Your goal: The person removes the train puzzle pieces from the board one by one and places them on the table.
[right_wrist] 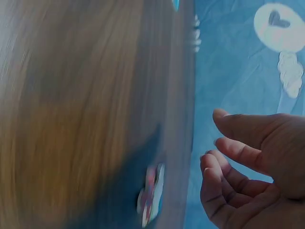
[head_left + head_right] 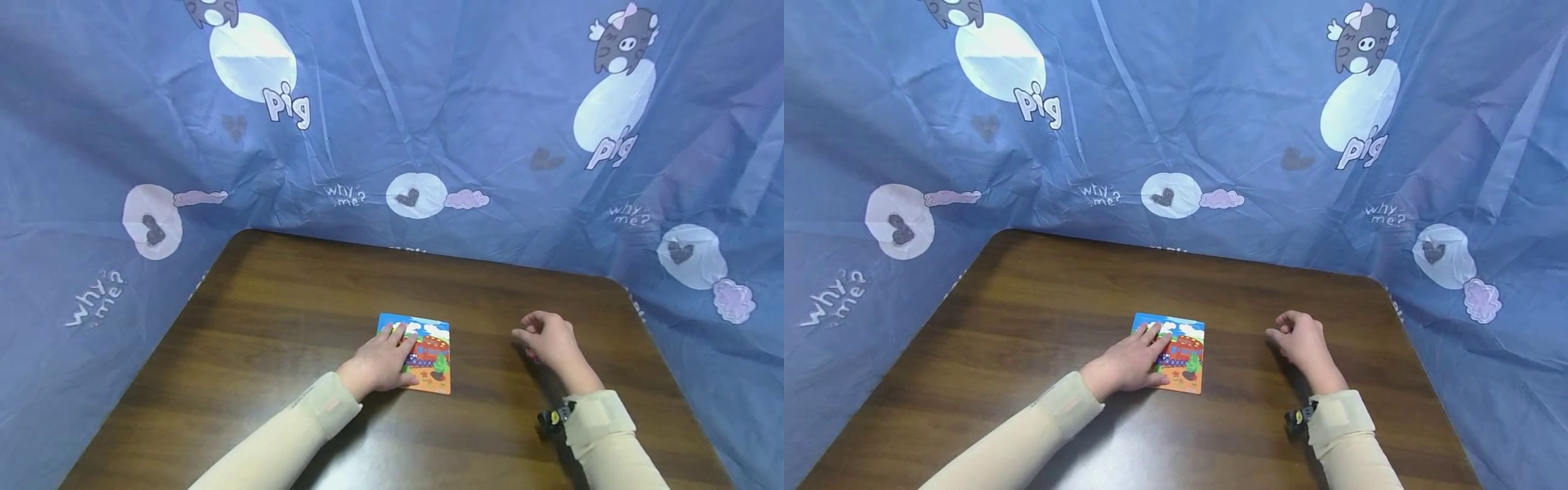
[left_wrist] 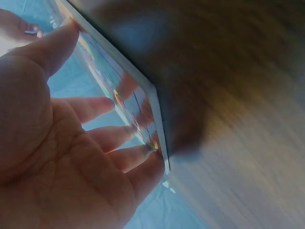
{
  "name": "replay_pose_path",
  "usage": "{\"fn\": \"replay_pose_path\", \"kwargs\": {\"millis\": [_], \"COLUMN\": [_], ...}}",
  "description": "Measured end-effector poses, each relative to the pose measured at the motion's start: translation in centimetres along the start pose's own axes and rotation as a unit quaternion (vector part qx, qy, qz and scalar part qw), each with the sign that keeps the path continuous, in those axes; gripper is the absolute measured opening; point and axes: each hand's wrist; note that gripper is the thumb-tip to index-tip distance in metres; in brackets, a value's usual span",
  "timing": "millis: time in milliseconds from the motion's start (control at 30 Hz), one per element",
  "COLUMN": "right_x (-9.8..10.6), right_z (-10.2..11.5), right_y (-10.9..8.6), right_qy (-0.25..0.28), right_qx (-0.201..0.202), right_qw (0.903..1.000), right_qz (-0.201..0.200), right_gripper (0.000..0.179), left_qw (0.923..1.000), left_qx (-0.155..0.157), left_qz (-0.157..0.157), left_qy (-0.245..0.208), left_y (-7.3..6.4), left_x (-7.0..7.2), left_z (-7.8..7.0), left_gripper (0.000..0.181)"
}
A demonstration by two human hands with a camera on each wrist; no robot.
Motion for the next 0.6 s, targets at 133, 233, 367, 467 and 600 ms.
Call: {"fn": "replay_pose_path", "kwargs": {"millis": [133,233,367,467,600], "right_x": [0.0,-0.7,-2.3,-3.6,-5.0], "right_z": [1.0,1.9,3.2,4.2,5.3], "right_y": [0.2,0.2,-0.1,-0.3,-0.3], "right_qy": [0.004,-0.007,0.008,0.027,0.045], "right_qx": [0.017,0.035,0.032,0.027,0.024], "right_qw": [0.9998,0.9992,0.9994,0.9991,0.9982], "right_qz": [-0.010,-0.015,0.002,0.018,0.030], "right_gripper": [0.030,0.027,0.027,0.027,0.025], "left_qw": [1.0000,1.0000,0.9999,0.9996,0.9993], "left_qx": [-0.006,-0.006,-0.005,-0.004,-0.002], "left_qz": [-0.002,-0.001,-0.004,-0.014,-0.024], "left_qy": [-0.001,-0.003,-0.013,-0.022,-0.028], "left_y": [0.9,1.2,0.9,0.6,0.4], "left_x": [0.2,0.3,0.1,-0.1,-0.4], "left_z": [-0.6,-0.8,-0.7,-0.5,-0.2], "left_gripper": [0.083,0.083,0.084,0.084,0.085]}}
Point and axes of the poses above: each hand's wrist, its own y-axis towards the middle knuckle, its own x-axis out of the back of the hand, z = x × y, and after that the axes turned 7 degrees about -z, right-handed
